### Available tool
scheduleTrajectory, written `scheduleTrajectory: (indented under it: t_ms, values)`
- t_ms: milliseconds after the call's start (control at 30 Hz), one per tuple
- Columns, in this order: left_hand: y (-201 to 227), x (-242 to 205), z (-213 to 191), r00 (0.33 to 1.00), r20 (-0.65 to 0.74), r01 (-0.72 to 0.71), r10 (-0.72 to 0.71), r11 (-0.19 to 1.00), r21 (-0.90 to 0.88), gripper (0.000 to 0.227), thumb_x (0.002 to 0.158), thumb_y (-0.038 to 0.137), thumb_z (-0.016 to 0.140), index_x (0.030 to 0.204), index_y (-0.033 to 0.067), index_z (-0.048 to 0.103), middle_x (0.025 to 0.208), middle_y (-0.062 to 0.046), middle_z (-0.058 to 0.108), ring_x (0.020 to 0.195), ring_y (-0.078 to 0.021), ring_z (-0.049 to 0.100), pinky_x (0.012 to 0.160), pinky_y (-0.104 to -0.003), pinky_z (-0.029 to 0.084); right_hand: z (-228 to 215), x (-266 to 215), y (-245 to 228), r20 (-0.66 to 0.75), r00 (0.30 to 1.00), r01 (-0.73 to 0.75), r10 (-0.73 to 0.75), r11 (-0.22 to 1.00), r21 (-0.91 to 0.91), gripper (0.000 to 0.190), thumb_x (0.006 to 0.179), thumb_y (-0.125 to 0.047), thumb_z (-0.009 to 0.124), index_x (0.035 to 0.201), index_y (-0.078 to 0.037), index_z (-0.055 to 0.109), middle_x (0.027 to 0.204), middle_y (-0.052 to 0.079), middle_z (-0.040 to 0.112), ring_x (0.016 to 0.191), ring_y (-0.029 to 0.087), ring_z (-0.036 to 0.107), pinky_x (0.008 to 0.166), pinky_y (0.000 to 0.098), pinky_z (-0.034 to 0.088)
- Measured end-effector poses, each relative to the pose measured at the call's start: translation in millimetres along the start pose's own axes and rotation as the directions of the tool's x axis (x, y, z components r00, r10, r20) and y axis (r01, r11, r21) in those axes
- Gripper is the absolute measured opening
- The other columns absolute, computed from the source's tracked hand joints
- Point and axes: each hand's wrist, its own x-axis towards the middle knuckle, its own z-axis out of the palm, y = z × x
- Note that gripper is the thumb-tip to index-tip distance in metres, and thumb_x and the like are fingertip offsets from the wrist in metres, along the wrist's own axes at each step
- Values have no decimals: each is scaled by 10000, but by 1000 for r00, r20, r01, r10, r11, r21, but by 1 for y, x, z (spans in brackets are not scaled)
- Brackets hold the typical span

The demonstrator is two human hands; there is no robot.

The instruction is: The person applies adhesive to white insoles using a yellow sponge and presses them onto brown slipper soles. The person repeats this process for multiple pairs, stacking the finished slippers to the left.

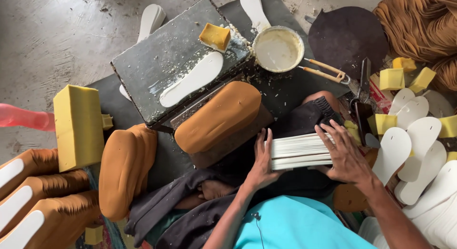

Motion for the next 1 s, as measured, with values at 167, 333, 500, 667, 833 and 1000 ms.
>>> scheduleTrajectory:
  t_ms: [167, 333, 500, 667, 833, 1000]
  values:
    - [-21, 0, 2, 1000, 7, -23, 24, 997, -70, 1274, 768, 296, 900, 1691, 114, 41, 1648, -288, 156, 1522, -483, 213, 1251, -571, 268, 3, 4, 1, -103, 991, 89, -90, 996, -18, 1040, 656, -574, 780, 1503, -109, 396, 1463, 150, 449, 1412, 359, 369, 1182, 534, 306]
    - [7, -6, -19, 986, -166, -61, 28, 979, -193, 1178, 709, 246, 949, 1622, 54, 229, 1444, -219, 464, 1332, -370, 492, 1153, -488, 428, -1, 4, -1, -86, 995, 58, -53, 997, 51, 935, 697, -584, 766, 1424, -75, 473, 1303, 142, 555, 1257, 356, 521, 1069, 520, 417]
    - [-49, -38, 16, 891, -408, -137, -198, 739, -660, 962, 702, 163, 946, 1472, -23, 400, 1297, -126, 624, 1170, -239, 651, 999, -380, 560, -6, 37, -77, -237, 971, 154, -40, 860, 486, 796, 844, -564, 725, 1390, -25, 517, 1321, 200, 573, 1212, 373, 591, 993, 479, 498]
    - [-66, -81, -40, 666, -570, -193, -480, 628, -754, 625, 830, 97, 816, 1366, -33, 523, 1243, -143, 647, 1120, -261, 637, 968, -426, 548, 13, 72, -152, -266, 958, 257, -104, 719, 646, 663, 853, -311, 691, 1395, 25, 510, 1328, 210, 571, 1219, 385, 579, 1007, 505, 476]
    - [-70, -163, -124, 360, -809, -556, -464, 590, -586, 524, 930, -6, 640, 1425, 42, 474, 1259, -86, 614, 1177, -255, 567, 1026, -441, 488, 63, 71, -176, -467, 827, 523, -311, 730, 440, 262, 724, 24, 589, 954, -99, 604, 1014, 84, 645, 1027, 282, 657, 933, 467, 511]
    - [-46, -226, -145, 215, -884, -448, -415, 762, -467, 603, 894, -43, 672, 1452, 49, 461, 1290, -69, 581, 1224, -218, 575, 1062, -403, 491, 53, 43, -189, -357, 401, 893, -844, 274, 356, 123, 799, -42, 663, 870, -5, 570, 967, 121, 590, 924, 273, 630, 819, 368, 561]
